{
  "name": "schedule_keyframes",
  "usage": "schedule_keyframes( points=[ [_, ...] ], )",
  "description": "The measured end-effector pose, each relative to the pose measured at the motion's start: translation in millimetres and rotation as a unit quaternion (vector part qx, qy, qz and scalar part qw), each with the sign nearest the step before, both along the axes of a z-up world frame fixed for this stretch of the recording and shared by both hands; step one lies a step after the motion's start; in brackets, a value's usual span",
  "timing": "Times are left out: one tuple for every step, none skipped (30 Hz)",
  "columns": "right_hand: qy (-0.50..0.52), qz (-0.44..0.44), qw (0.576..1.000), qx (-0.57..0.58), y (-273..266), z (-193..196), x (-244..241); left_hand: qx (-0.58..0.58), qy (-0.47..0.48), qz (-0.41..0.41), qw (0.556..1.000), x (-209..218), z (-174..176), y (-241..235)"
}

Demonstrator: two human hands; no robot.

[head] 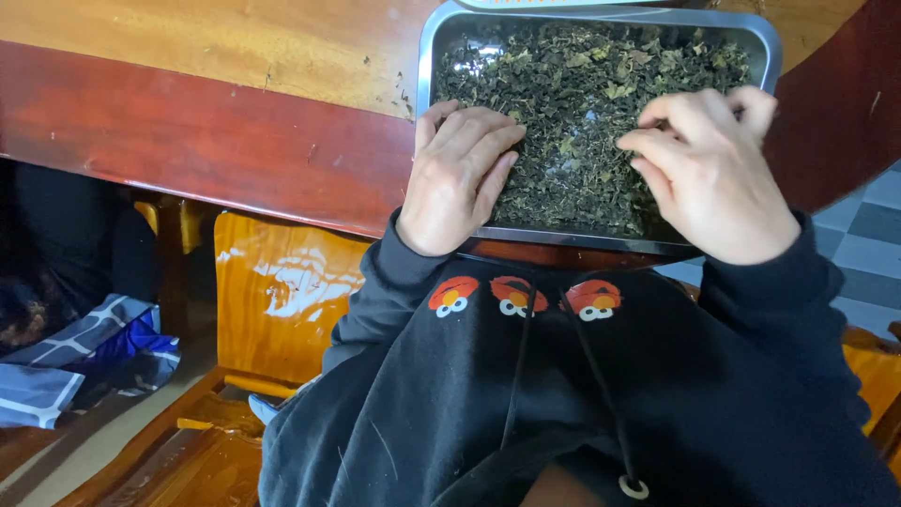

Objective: Sorting through dried tea leaves in a metal tray to remove stems and impurities by hand.

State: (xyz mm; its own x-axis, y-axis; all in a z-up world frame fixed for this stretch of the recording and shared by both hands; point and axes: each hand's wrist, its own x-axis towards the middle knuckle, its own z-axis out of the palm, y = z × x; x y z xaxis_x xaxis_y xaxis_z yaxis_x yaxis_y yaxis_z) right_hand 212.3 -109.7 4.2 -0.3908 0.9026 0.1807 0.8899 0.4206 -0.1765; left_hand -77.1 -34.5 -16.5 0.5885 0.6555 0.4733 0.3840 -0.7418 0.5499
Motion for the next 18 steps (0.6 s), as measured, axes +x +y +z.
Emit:
schedule_keyframes(
  points=[
    [0.005,0.014,1.0,0.003,4,2,-4,-0.002,0.002,0.002,1.0,0,0,-1],
    [0.005,0.014,1.0,0.004,6,-1,-6,-0.001,0.002,0.001,1.0,-2,0,-1],
    [0.002,0.015,1.0,-0.005,8,-3,-7,-0.001,0.005,0.008,1.0,-3,0,-2],
    [0.0,0.016,1.0,-0.015,10,-5,-8,0.0,0.007,0.015,1.0,-5,0,-2],
    [-0.001,0.018,1.0,-0.016,11,-11,-7,-0.001,0.007,0.017,1.0,-6,0,-2],
    [-0.011,0.01,0.999,-0.03,12,-18,-6,-0.001,0.007,0.019,1.0,-7,0,-2],
    [-0.022,0.001,0.999,-0.044,12,-24,-5,0.0,0.006,0.021,1.0,-7,-1,-2],
    [-0.023,0.001,0.999,-0.045,9,-22,-2,-0.001,0.005,0.022,1.0,-7,-1,-2],
    [-0.021,-0.007,0.999,-0.044,8,-20,2,0.0,0.003,0.019,1.0,-7,0,-2],
    [-0.019,-0.014,0.999,-0.042,6,-17,6,0.002,0.001,0.017,1.0,-6,0,-1],
    [-0.019,-0.016,0.999,-0.043,2,-16,11,0.001,0.001,0.016,1.0,-6,-1,-1],
    [-0.027,-0.026,0.999,-0.032,-2,-16,16,0.002,0.006,0.015,1.0,-5,-2,-1],
    [-0.035,-0.037,0.999,-0.02,-5,-15,22,0.003,0.011,0.014,1.0,-5,-3,-1],
    [-0.035,-0.039,0.998,-0.02,-6,-12,24,0.003,0.01,0.012,1.0,-4,-3,0],
    [-0.031,-0.037,0.999,-0.014,-7,-10,25,0.002,0.012,0.011,1.0,-4,-4,0],
    [-0.027,-0.034,0.999,-0.009,-9,-8,26,0.002,0.014,0.01,1.0,-4,-4,1],
    [-0.026,-0.035,0.999,-0.009,-7,-6,23,0.003,0.014,0.01,1.0,-3,-4,1],
    [-0.02,-0.021,0.999,-0.027,-5,-3,20,0.0,0.012,0.011,1.0,-3,-4,1]
  ],
)
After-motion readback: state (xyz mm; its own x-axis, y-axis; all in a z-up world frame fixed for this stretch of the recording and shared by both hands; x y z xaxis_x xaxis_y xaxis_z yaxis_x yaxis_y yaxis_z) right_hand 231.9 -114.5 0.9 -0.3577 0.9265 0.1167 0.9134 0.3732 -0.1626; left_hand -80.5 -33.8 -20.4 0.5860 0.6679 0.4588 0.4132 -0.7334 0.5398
